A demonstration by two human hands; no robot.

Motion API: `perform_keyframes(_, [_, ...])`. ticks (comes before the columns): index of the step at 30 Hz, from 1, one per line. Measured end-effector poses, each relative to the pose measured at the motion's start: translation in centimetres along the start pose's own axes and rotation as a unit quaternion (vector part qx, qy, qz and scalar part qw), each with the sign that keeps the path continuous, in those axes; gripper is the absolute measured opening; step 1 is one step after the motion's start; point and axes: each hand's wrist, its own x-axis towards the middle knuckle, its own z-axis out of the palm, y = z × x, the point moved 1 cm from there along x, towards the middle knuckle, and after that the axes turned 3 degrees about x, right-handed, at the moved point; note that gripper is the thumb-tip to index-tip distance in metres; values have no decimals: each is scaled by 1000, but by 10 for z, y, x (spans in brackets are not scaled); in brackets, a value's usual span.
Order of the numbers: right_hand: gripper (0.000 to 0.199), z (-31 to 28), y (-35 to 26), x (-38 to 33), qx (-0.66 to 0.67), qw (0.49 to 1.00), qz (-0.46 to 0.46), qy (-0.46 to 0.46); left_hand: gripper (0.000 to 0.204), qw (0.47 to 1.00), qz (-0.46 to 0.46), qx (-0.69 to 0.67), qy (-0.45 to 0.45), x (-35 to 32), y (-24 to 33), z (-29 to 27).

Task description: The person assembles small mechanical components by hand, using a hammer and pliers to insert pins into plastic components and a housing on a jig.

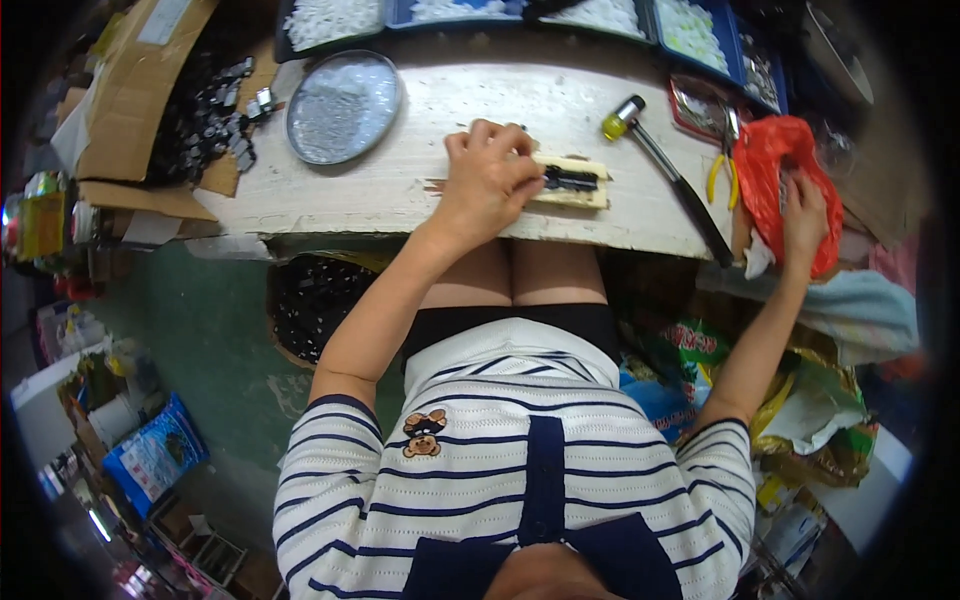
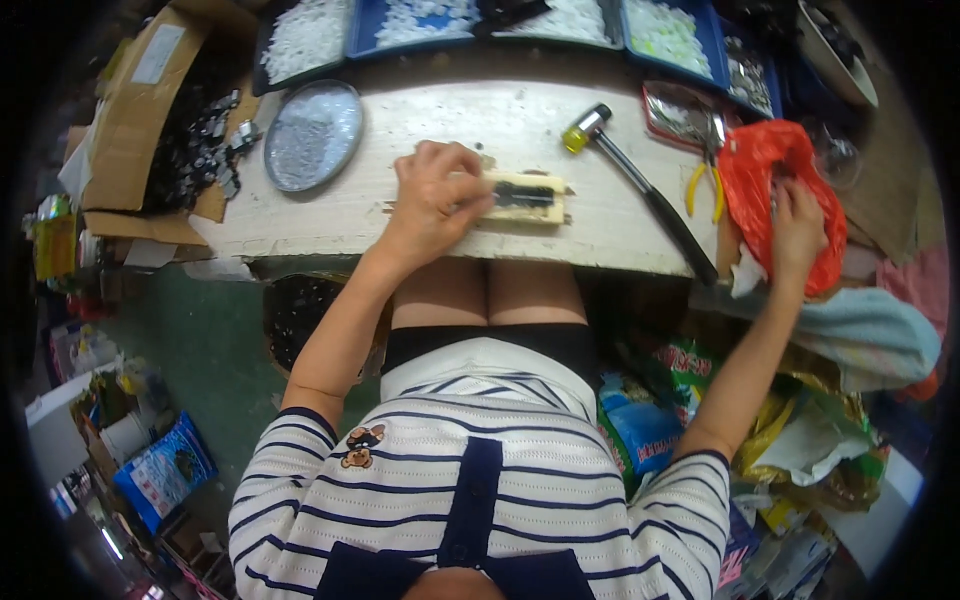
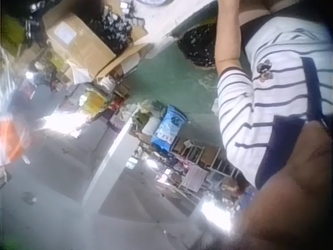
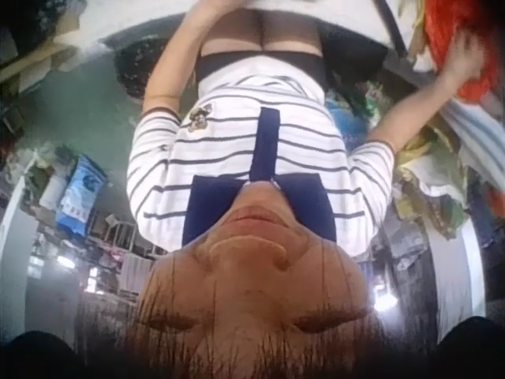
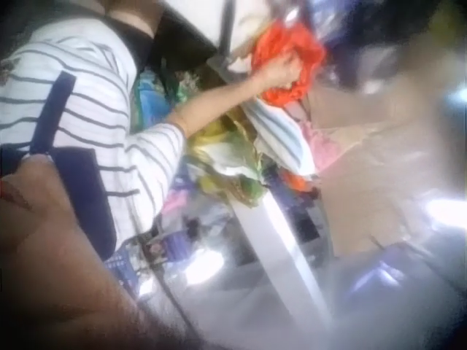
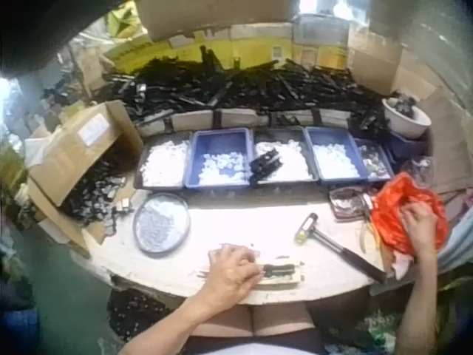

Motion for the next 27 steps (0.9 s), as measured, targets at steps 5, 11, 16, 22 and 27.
perform_keyframes(5, [36, 25, 25, -3, -182, 967, 123, -126, 8, 999, 32, 22, -13, -4, -1, -3])
perform_keyframes(11, [37, 56, 61, 6, -22, 989, 53, -137, 15, 999, 13, 9, 45, 4, -31, -25])
perform_keyframes(16, [35, 37, 54, 6, -26, 990, 57, -127, 17, 944, -172, 234, 154, 63, -134, -103])
perform_keyframes(22, [32, 23, 26, 14, -71, 977, 127, -157, 20, 898, -264, 351, 29, 88, -210, -108])
perform_keyframes(27, [25, 33, 53, 13, -51, 994, 81, -48, 18, 943, -241, 198, 113, 81, -230, -116])
